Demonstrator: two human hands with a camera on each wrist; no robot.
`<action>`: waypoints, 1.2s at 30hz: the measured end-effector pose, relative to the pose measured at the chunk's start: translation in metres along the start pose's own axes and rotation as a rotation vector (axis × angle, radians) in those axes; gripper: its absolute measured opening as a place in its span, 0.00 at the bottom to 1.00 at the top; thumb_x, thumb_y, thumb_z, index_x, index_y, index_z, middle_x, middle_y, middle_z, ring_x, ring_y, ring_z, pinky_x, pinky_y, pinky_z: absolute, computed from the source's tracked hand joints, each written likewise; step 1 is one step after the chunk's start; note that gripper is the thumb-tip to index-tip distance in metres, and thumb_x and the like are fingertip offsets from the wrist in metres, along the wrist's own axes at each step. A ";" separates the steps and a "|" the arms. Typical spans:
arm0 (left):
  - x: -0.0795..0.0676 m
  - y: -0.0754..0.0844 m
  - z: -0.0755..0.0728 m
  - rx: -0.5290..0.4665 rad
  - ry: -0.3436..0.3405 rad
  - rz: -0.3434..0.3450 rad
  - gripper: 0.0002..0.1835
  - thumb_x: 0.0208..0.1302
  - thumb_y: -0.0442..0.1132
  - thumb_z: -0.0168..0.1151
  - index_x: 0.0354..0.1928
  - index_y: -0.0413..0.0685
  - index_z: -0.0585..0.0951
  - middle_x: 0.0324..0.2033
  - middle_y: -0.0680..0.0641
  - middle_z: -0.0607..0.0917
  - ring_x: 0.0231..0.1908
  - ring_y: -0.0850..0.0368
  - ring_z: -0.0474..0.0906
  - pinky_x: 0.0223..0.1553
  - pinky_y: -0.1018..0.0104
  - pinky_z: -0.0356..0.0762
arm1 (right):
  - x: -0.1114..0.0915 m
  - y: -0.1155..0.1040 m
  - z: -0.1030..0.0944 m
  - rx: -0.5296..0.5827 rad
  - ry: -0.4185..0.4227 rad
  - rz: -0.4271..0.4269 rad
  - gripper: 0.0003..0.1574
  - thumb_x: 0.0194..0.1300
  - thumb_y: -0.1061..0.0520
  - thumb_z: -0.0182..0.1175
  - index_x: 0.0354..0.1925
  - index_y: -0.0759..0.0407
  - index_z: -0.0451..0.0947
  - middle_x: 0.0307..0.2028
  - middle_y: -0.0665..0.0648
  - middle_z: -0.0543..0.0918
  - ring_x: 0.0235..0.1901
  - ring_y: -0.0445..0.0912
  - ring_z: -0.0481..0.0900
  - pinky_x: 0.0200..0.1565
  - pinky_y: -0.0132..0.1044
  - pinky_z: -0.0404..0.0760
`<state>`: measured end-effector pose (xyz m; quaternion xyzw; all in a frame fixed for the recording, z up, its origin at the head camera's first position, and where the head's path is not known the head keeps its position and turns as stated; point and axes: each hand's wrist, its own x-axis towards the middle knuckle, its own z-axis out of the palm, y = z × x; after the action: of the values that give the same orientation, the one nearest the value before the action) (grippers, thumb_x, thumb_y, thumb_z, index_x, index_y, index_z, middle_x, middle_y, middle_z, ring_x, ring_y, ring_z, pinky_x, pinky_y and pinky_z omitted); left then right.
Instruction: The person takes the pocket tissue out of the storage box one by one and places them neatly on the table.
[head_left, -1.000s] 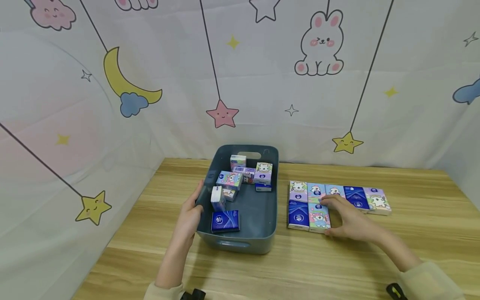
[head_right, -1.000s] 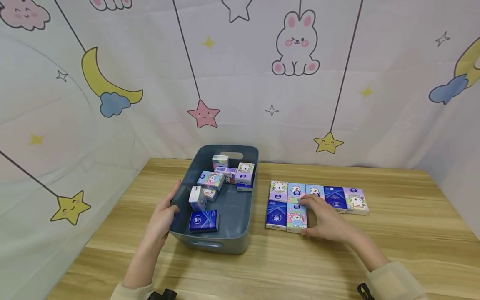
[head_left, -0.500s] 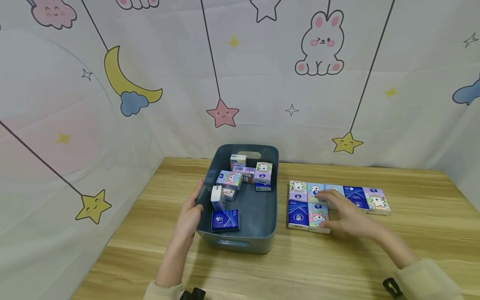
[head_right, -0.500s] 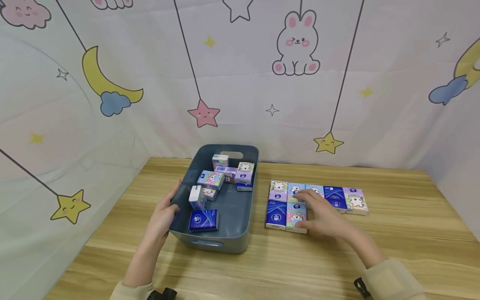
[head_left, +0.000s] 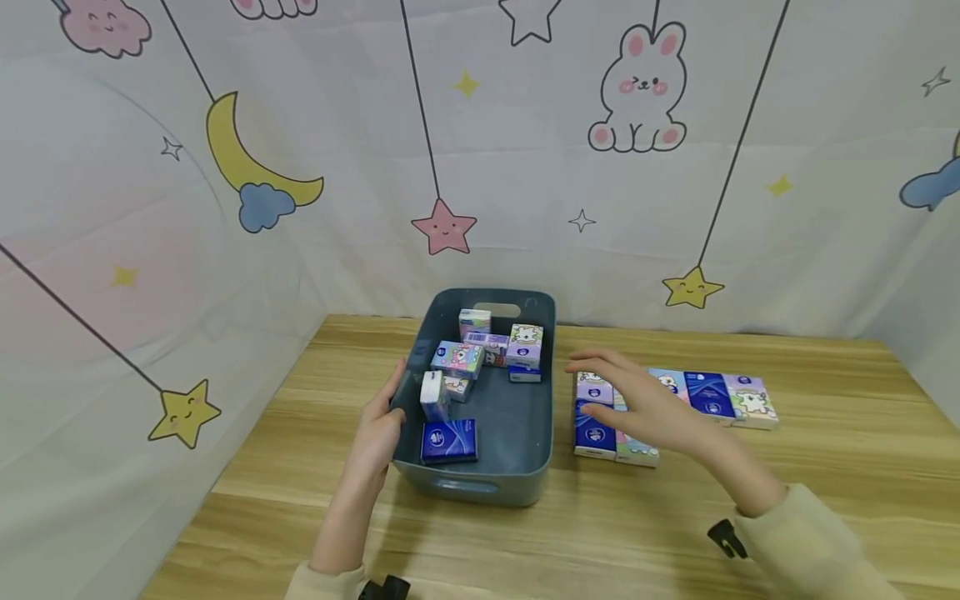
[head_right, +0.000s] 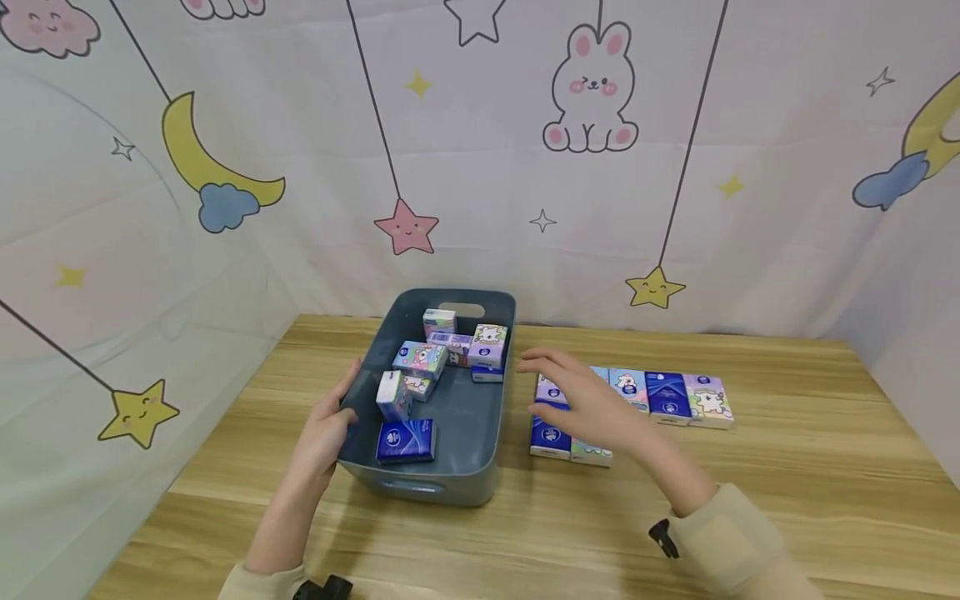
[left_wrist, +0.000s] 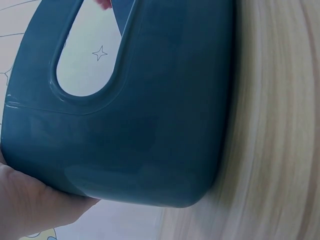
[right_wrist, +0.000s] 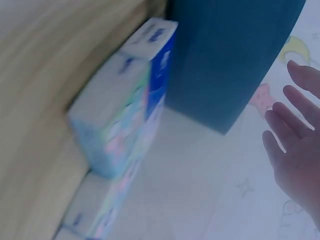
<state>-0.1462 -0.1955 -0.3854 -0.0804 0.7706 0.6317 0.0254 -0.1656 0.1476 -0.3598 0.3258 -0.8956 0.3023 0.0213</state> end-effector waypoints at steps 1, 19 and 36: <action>0.000 0.000 0.000 -0.001 -0.001 0.002 0.41 0.60 0.24 0.37 0.75 0.63 0.54 0.76 0.53 0.49 0.76 0.48 0.37 0.74 0.43 0.40 | 0.004 -0.004 0.001 0.000 -0.001 -0.021 0.31 0.65 0.54 0.60 0.65 0.50 0.67 0.69 0.55 0.66 0.69 0.55 0.64 0.64 0.58 0.68; 0.001 -0.001 -0.002 -0.022 -0.027 0.025 0.41 0.59 0.23 0.35 0.75 0.58 0.52 0.76 0.52 0.49 0.76 0.49 0.38 0.74 0.46 0.42 | 0.072 -0.063 0.033 -0.051 -0.219 -0.132 0.34 0.63 0.47 0.62 0.66 0.50 0.68 0.65 0.52 0.72 0.67 0.49 0.68 0.66 0.47 0.69; -0.002 0.000 -0.002 -0.035 -0.053 -0.006 0.42 0.60 0.24 0.35 0.75 0.65 0.51 0.76 0.54 0.46 0.76 0.46 0.37 0.72 0.43 0.48 | 0.109 -0.088 0.086 -0.369 -0.410 -0.090 0.39 0.56 0.42 0.68 0.62 0.57 0.73 0.56 0.54 0.81 0.52 0.46 0.81 0.54 0.39 0.80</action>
<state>-0.1439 -0.1974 -0.3843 -0.0663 0.7582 0.6469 0.0464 -0.1854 -0.0154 -0.3576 0.4104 -0.9056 0.0606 -0.0878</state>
